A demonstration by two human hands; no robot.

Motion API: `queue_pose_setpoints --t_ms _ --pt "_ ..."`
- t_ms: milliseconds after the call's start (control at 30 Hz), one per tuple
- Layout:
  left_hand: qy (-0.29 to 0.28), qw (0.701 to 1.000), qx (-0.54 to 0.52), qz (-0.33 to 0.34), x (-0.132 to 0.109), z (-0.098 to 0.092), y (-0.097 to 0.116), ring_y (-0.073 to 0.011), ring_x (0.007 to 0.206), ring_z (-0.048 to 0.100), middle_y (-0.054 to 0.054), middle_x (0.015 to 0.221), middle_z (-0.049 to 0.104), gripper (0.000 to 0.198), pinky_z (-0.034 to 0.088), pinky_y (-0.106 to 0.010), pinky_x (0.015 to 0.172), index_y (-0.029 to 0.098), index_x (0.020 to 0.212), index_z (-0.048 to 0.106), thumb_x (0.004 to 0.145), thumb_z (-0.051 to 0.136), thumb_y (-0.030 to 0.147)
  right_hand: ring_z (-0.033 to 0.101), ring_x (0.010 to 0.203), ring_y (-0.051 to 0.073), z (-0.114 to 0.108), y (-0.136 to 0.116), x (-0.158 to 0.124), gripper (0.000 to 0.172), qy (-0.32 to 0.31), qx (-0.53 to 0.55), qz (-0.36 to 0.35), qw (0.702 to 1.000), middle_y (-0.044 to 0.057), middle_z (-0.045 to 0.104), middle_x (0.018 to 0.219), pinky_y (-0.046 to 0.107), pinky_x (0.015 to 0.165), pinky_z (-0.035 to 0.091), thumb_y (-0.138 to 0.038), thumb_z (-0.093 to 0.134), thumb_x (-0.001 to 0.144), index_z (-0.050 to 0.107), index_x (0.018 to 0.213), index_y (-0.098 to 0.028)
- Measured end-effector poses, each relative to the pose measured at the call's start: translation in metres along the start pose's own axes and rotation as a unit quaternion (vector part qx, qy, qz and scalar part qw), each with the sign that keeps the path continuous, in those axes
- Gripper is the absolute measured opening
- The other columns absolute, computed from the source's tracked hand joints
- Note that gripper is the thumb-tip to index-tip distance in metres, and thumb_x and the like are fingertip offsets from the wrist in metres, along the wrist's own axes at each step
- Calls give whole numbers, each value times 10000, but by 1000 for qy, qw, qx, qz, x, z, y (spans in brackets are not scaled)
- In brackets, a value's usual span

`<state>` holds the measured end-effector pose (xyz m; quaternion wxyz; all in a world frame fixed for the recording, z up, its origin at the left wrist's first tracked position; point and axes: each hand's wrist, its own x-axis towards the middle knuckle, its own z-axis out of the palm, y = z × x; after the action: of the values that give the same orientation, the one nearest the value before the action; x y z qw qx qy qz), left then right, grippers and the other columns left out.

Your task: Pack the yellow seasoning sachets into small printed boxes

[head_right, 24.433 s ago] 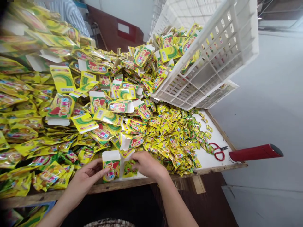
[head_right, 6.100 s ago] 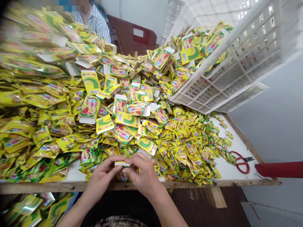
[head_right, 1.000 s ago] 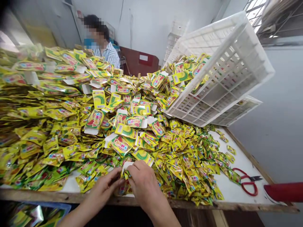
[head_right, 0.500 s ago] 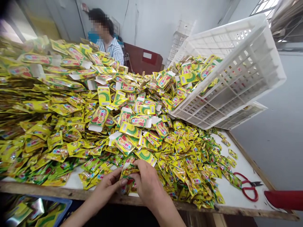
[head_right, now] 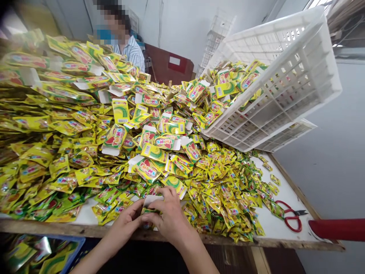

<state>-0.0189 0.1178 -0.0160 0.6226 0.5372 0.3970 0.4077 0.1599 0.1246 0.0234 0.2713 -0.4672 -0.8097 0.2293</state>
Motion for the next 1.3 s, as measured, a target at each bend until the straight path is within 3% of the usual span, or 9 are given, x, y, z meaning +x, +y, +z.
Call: queue_pose_setpoints --t_ms 167,267,367,467,600,700,867,1067,1300 --pt "17 999 48 2 -2 2 -2 -237 976 639 -34 1095 718 335 480 -301 875 233 1165 658 846 660 335 489 1151 255 4 -3 -6 107 42 74 -1 996 65 586 1131 412 970 419 -213 721 814 732 906 -265" --pt "30 996 83 -12 -3 2 -3 -240 958 652 -38 1051 731 304 489 -299 852 228 1139 674 871 621 362 564 1053 224 5 -2 -18 170 126 204 67 968 68 610 1114 373 908 462 -203 647 866 707 1014 -261" --pt "19 997 76 -23 -4 -1 -3 -262 1081 621 -45 1173 704 381 461 -332 959 248 1225 644 867 622 379 612 763 173 12 2 -29 134 187 385 203 881 42 641 885 287 664 500 -270 643 872 665 995 -221" --pt "29 997 41 -62 -5 -3 4 -272 1155 586 -41 1219 692 378 423 -378 1034 247 1221 662 905 547 418 559 594 133 22 5 -35 162 173 533 265 785 1 600 727 238 526 457 -303 715 806 640 897 -192" --pt "21 992 -15 -123 -5 1 20 -276 1095 624 -64 1138 728 318 434 -405 1020 204 1126 720 878 594 358 439 482 70 26 3 -31 190 102 613 288 729 -43 538 642 181 449 365 -219 775 693 637 818 -181" --pt "32 992 -23 -117 -2 1 24 -257 1052 650 -62 1121 736 317 473 -369 971 211 1129 712 841 653 329 372 440 55 25 1 -22 107 118 557 305 764 -47 521 595 163 400 296 -200 734 694 677 781 -173" --pt "101 993 49 -40 11 -7 12 -249 1058 666 -48 1102 753 279 490 -352 981 236 1050 748 815 691 375 539 586 111 22 7 -7 207 145 443 232 854 51 669 896 211 472 436 -351 691 805 784 922 -207" --pt "103 990 96 -6 24 -6 11 -248 991 693 -64 1075 753 266 545 -353 898 220 1033 744 837 654 377 559 524 123 22 15 1 225 151 481 273 819 12 675 663 231 483 477 -367 805 696 769 816 -180" --pt "36 977 188 99 28 -17 16 -223 972 683 -55 991 753 166 527 -345 911 244 949 773 862 643 300 644 650 179 18 18 -2 207 144 472 229 839 36 719 756 290 601 540 -329 842 648 764 777 -186"
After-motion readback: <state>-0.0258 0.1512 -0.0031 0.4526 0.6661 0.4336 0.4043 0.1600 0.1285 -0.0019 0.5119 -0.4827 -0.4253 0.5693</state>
